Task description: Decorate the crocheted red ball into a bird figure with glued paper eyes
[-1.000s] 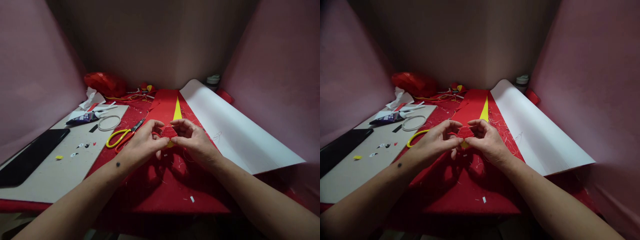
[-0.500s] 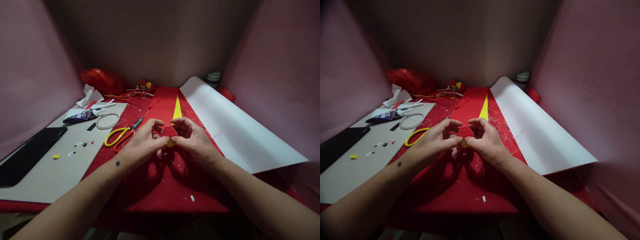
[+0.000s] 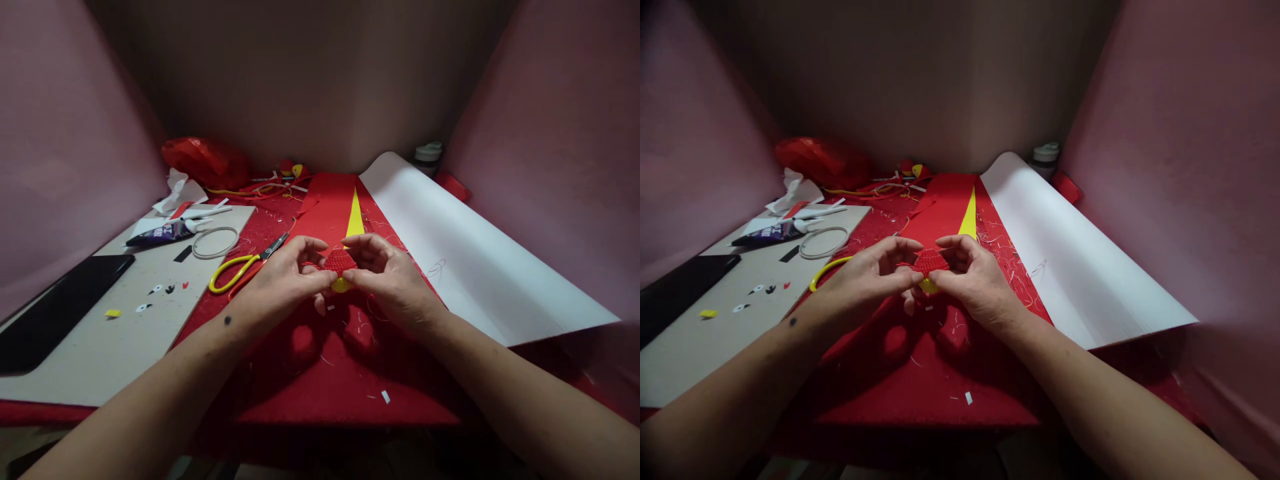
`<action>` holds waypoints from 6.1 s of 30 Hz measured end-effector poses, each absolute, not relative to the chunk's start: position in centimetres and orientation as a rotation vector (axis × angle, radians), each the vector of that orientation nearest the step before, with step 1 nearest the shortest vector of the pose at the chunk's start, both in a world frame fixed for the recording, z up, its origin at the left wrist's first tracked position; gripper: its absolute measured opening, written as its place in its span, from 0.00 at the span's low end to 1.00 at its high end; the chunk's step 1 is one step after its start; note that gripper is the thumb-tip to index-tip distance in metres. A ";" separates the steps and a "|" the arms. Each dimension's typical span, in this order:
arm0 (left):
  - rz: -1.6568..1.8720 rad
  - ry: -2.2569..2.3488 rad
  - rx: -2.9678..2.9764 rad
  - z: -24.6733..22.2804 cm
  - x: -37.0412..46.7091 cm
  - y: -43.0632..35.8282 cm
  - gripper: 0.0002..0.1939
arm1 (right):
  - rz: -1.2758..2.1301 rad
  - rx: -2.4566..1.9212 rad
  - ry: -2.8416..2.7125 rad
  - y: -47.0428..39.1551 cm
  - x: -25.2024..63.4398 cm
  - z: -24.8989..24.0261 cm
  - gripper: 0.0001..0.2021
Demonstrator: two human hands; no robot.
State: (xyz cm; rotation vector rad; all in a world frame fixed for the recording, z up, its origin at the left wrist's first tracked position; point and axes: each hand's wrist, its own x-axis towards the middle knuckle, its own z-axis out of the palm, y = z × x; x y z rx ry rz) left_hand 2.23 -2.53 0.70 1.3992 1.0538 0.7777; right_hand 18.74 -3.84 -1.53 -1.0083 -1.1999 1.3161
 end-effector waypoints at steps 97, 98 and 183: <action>0.772 1.084 1.415 0.8 2.4 -2.7 0.20 | 1.257 -1.015 -1.294 -3.8 18.9 -1.5 0.17; 0.770 1.081 1.412 0.8 2.4 -2.7 0.20 | 1.247 -1.018 -1.301 -3.8 18.9 -1.6 0.17; 0.760 1.082 1.375 0.8 2.3 -2.8 0.23 | 1.244 -1.087 -1.311 -4.1 18.7 -1.0 0.19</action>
